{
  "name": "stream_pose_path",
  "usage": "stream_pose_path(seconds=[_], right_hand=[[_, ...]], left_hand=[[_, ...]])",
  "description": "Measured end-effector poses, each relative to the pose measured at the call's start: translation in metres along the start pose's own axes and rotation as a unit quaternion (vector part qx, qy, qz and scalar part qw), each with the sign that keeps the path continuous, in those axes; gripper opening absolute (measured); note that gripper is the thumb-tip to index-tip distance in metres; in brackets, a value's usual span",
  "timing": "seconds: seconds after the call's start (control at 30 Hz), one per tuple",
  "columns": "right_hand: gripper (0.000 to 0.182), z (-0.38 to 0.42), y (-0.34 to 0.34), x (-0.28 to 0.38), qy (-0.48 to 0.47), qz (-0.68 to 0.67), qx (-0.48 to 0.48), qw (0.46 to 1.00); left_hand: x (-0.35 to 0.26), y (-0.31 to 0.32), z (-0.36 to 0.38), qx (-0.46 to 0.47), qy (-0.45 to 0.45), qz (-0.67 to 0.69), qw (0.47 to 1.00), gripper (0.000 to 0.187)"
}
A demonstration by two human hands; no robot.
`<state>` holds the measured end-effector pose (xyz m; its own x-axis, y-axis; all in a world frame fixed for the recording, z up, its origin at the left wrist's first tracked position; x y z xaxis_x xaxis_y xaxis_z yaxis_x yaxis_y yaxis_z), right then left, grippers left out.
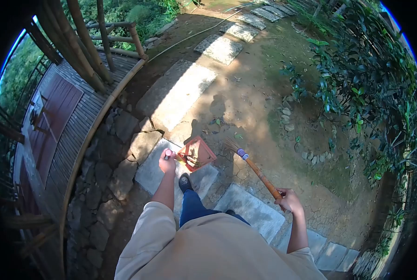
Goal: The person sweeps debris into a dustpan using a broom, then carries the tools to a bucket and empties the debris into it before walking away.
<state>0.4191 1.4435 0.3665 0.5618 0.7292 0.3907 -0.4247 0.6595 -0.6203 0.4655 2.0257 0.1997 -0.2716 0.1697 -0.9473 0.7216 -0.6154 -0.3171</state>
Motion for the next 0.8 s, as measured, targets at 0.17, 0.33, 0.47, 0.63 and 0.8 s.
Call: stream_pose_path(seconds=[0.17, 0.33, 0.47, 0.63, 0.8], right_hand=[[0.071, -0.034, 0.034, 0.092, 0.006, 0.013, 0.022, 1.0], [0.07, -0.055, 0.045, 0.179, -0.016, 0.019, 0.004, 1.0], [0.069, -0.058, 0.036, 0.244, -0.001, 0.035, 0.001, 0.999], [0.068, -0.105, 0.023, 0.288, -0.03, 0.047, 0.008, 0.998], [0.068, -0.179, -0.003, 0.321, -0.056, 0.068, 0.017, 0.996]], left_hand=[[0.027, 0.001, -0.072, -0.012, -0.004, 0.088, 0.996, 0.035], [0.049, 0.015, -0.127, -0.014, 0.002, 0.147, 0.989, 0.032], [0.049, 0.022, -0.147, -0.033, -0.034, 0.186, 0.981, 0.032], [0.066, 0.034, -0.167, -0.102, -0.05, 0.241, 0.964, 0.039], [0.074, 0.038, -0.172, -0.171, -0.051, 0.042, 0.983, 0.044]])
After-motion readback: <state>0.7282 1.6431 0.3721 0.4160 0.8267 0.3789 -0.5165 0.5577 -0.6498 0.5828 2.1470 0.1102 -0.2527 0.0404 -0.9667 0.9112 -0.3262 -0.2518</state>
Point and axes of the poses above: each hand's wrist, its own z-axis away from the middle knuckle, its own y-axis out of the palm, x = y × z, the point moved 10 cm from there along -z, towards the middle knuckle, and after that the axes turned 9 degrees about y, right-handed, at the moved point
